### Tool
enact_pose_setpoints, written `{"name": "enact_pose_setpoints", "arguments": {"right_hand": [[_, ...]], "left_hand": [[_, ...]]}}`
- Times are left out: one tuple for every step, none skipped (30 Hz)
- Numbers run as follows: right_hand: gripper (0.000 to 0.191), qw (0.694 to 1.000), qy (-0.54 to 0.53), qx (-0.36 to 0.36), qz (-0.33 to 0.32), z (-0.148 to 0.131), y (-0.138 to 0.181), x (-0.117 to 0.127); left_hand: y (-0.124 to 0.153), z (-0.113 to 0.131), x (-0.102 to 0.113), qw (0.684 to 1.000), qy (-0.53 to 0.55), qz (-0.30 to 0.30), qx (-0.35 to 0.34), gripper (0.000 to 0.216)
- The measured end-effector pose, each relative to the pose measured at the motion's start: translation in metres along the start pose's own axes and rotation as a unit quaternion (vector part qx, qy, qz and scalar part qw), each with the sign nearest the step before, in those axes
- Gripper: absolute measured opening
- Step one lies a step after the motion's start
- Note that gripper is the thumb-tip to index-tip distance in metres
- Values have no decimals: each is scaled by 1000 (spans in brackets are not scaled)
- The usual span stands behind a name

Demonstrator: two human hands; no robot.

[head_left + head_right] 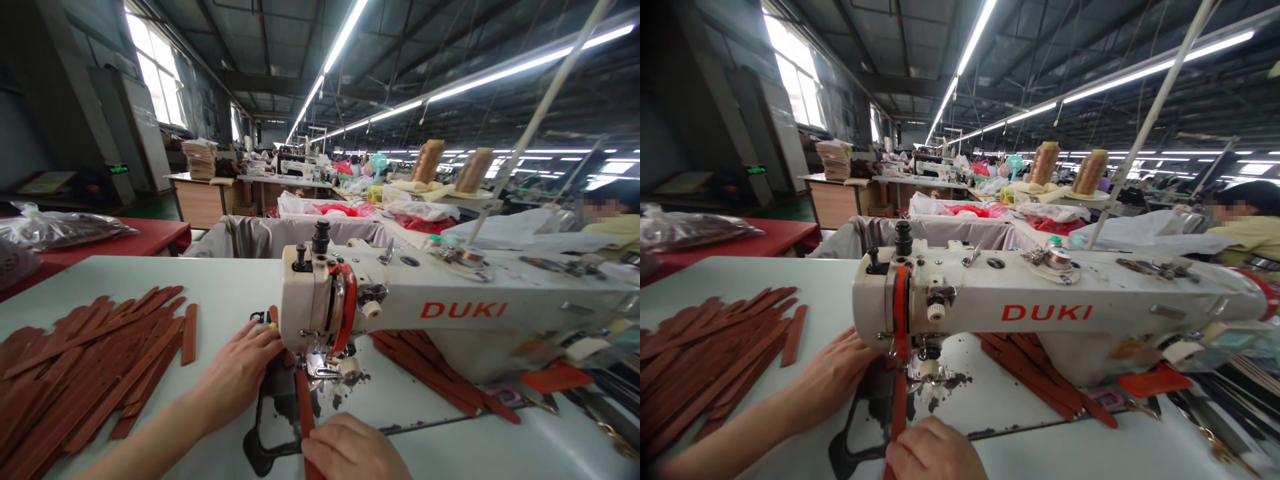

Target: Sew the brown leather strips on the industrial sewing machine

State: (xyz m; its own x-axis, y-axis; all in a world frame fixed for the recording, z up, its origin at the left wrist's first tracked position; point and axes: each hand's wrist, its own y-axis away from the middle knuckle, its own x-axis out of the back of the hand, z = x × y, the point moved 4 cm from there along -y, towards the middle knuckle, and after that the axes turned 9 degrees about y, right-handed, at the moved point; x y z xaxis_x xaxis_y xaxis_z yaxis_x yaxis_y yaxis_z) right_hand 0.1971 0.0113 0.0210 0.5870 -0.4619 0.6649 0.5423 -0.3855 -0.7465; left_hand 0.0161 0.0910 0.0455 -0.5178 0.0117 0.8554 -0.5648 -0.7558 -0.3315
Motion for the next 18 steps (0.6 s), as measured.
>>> {"name": "enact_pose_setpoints", "arguments": {"right_hand": [[34,1000,7,-3,-1,2,0,-3],[29,1000,13,-5,-4,3,1,-5],[26,1000,20,-9,-5,4,2,-6],[26,1000,25,-11,-1,3,2,-6],[28,999,30,-13,8,2,3,-5],[32,999,31,-15,16,0,3,-4],[36,999,29,-20,19,-1,3,-4],[39,999,26,-26,17,-2,3,-5],[41,999,25,-31,10,-2,3,-6],[42,999,25,-34,1,-2,4,-8],[40,999,27,-38,-10,-2,4,-10],[37,999,30,-38,-17,-2,4,-11],[35,999,34,-35,-18,-1,5,-12],[33,999,37,-31,-17,-1,5,-12],[33,999,39,-29,-15,0,5,-12],[33,999,39,-29,-12,0,5,-12],[35,999,39,-29,-8,1,5,-12],[37,999,38,-31,-2,1,4,-11]], "left_hand": [[7,-7,4,1000,-8,-1,4,39],[15,-15,8,1000,-20,3,11,42],[23,-21,12,999,-37,13,22,45],[30,-25,16,997,-58,30,28,47],[36,-24,18,995,-81,52,27,48],[41,-19,19,992,-102,76,16,49],[44,-10,18,989,-114,95,-5,49],[45,2,14,987,-120,105,-34,51],[45,15,7,985,-114,109,-64,52],[45,28,-2,986,-94,93,-97,55],[44,38,-12,986,-83,85,-120,60],[43,44,-21,984,-76,91,-136,64],[42,47,-30,982,-67,97,-147,66],[42,47,-38,981,-60,109,-150,68],[42,43,-45,981,-51,119,-147,69],[43,38,-50,981,-41,125,-140,69],[44,34,-54,982,-33,128,-134,69],[44,30,-56,983,-27,124,-130,71]]}}
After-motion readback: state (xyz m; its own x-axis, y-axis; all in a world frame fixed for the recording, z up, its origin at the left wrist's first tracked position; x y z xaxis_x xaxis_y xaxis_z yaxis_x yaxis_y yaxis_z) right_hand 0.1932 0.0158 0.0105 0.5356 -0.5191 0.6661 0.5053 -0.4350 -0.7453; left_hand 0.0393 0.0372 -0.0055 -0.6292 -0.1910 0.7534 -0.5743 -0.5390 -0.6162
